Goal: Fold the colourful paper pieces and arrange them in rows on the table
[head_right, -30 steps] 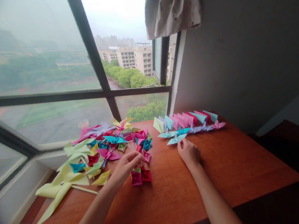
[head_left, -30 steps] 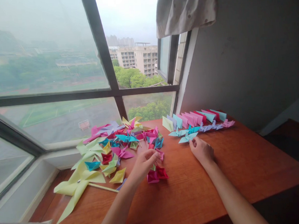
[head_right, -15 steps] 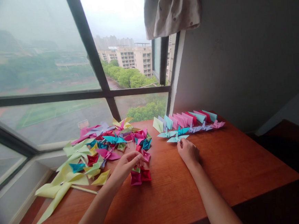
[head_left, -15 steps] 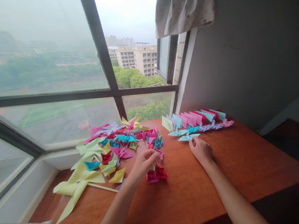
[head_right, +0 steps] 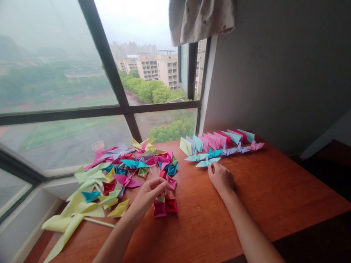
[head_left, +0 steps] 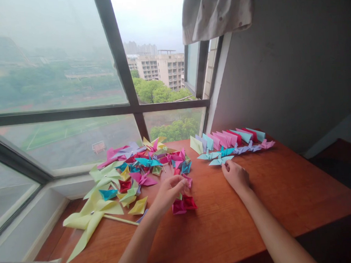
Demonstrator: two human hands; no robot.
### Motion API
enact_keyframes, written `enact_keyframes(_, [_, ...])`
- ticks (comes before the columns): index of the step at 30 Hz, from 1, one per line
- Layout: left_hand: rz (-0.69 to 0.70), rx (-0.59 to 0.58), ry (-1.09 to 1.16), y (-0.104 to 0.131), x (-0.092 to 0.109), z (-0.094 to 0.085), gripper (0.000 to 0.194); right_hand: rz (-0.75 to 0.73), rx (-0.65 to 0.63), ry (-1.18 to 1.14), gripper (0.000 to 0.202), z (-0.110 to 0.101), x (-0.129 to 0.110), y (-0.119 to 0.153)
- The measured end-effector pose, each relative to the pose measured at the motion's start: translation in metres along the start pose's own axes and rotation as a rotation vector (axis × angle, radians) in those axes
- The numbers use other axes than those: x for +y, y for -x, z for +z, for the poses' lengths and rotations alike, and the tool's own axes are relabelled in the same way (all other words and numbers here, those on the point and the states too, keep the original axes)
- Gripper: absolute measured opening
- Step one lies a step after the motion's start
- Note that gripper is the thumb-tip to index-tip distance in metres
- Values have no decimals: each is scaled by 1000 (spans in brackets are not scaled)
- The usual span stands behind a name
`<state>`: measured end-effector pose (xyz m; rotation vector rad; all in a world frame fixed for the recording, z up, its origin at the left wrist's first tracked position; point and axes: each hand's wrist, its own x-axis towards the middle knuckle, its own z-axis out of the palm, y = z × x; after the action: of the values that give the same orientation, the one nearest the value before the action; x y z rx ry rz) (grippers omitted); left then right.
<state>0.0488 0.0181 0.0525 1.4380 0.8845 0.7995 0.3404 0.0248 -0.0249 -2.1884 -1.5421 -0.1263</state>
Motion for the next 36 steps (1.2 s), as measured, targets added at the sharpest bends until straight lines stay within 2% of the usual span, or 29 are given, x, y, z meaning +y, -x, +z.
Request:
enact_keyframes(13, [-28, 18, 8, 0, -2, -2, 34, 43, 12, -43, 15, 0, 1, 2])
enact_keyframes(20, [25, 50, -43, 0, -4, -14, 31, 58, 180, -161, 30, -1, 6, 12])
enact_keyframes(23, [111, 167, -110, 2, 1, -28, 28, 17, 262, -242, 37, -2, 6, 17])
enact_keyframes(25, [190, 326, -239, 4, 3, -42, 26, -31, 278, -288, 39, -2, 4, 19])
enact_keyframes(27, [240, 520, -457, 6, 3, -59, 23, -88, 260, -327, 39, -2, 2, 21])
enact_keyframes(30, [213, 771, -835, 7, 0, -83, 18, -159, 205, -367, 38, 0, -2, 22])
enact_keyframes(33, [145, 828, -1086, 6, -5, -93, 24, -198, 160, -374, 37, 2, -3, 23])
enact_keyframes(36, [182, 748, -1222, 3, -9, -88, 34, -201, 132, -361, 36, 2, -2, 23])
